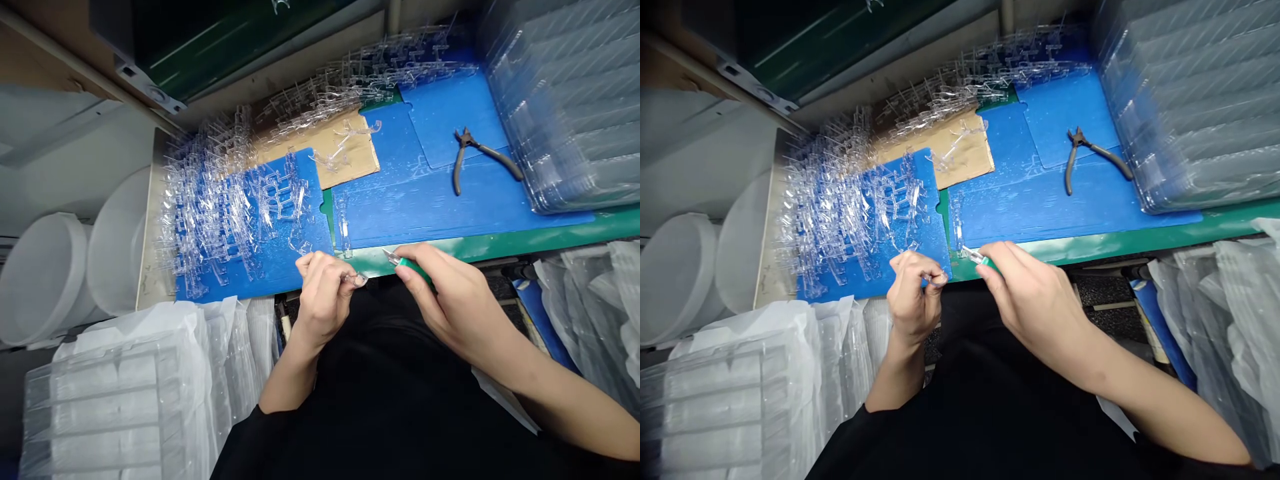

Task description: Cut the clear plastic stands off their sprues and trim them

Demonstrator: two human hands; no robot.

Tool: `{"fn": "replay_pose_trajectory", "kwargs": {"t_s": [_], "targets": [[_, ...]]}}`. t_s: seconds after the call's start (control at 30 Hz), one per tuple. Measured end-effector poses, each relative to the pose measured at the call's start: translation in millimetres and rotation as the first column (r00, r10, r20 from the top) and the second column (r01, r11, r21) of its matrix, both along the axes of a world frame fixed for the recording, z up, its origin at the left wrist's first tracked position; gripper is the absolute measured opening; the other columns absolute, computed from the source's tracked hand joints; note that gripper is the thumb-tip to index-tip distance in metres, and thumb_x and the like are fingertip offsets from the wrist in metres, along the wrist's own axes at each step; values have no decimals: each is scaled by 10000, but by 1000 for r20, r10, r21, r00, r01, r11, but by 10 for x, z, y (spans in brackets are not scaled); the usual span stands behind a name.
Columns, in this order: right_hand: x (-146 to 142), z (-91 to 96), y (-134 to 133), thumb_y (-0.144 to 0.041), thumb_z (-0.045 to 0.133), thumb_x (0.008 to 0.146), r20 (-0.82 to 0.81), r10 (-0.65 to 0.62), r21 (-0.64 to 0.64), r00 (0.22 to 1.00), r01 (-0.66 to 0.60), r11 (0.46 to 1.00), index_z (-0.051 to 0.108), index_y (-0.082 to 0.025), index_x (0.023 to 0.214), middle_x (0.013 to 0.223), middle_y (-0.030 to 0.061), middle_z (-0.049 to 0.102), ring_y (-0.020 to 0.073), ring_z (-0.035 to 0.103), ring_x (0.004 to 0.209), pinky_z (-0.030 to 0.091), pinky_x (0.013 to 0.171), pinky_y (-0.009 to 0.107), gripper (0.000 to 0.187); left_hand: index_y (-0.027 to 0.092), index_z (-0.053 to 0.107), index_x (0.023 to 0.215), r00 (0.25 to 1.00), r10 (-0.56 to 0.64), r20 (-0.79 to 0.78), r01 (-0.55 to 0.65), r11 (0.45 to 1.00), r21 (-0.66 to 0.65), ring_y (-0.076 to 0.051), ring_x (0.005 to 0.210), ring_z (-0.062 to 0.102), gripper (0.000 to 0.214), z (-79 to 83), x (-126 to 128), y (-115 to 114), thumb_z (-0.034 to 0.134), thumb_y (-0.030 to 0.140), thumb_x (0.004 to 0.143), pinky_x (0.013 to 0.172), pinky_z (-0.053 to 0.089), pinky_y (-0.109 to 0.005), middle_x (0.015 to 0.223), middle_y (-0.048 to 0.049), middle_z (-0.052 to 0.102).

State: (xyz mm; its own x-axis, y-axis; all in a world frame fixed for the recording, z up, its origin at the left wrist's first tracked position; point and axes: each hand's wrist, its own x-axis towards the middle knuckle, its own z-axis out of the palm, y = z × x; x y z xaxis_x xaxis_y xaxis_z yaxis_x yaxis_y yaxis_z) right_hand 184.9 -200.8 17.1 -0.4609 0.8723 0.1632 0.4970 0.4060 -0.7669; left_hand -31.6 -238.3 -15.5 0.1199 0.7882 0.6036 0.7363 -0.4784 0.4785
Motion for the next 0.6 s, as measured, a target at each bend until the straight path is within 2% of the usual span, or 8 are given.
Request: {"fn": "replay_pose_trajectory", "kwargs": {"t_s": [0.1,0.17,0.27,0.33,0.37,0.43,0.5,0.6], "targets": [[-79,18,38,-378,669,1074,-189,31,-189,981,-68,980,618,-243,1160,943,26,715,191,673,784,521,711,299,168,221,566,991,999,0,-33,-1,1000,-14,-168,755,577,190,3,8,-6,504,300,1152,853,360,-391,833,-2,679],[-129,-19,86,-373,715,1033,-278,3,-282,961,-85,956,600,-240,1111,916,4,686,162,623,730,506,678,273,192,223,556,974,998,-6,-67,5,1000,-23,-171,753,573,183,-2,-18,-6,537,305,1136,845,353,-398,828,-4,674],[-142,-107,151,-267,645,1044,-316,-128,-245,940,50,968,591,-228,1060,958,17,699,169,643,808,510,778,285,68,228,526,899,992,-61,-109,60,998,-12,-176,690,543,276,8,-60,-3,650,412,1063,835,365,-418,746,11,613],[-118,-114,123,-264,638,1053,-314,-201,-202,928,141,969,606,-225,1070,961,13,717,172,669,836,509,825,287,53,239,502,821,965,-192,-176,196,981,1,-187,637,509,354,37,-21,-7,710,467,995,795,387,-421,664,21,534],[-108,-99,85,-295,661,1055,-297,-199,-190,934,147,971,619,-225,1092,967,7,730,171,684,842,509,837,281,90,247,504,790,931,-290,-223,296,955,-8,-198,626,505,344,53,29,-8,732,437,962,768,398,-418,644,16,522],[-103,-80,15,-386,709,1056,-214,-118,-182,970,79,980,642,-227,1155,1033,8,762,176,728,915,512,865,261,200,264,554,757,793,-522,-315,533,844,-57,-222,623,521,234,63,180,1,749,303,881,710,405,-410,638,-5,558],[-55,-131,18,-469,697,1068,-43,17,-161,999,-23,987,641,-225,1211,1064,13,775,201,743,976,509,842,258,288,295,605,728,622,-695,-359,729,682,-56,-223,580,501,156,18,389,43,732,246,805,644,360,-412,626,-5,582],[234,-265,50,-570,614,1077,188,19,-221,982,23,975,602,-234,1262,1045,19,782,232,727,879,476,648,267,384,316,607,649,418,-787,-453,884,467,4,-210,523,479,196,-98,783,103,761,265,759,645,325,-426,562,17,545]]}}
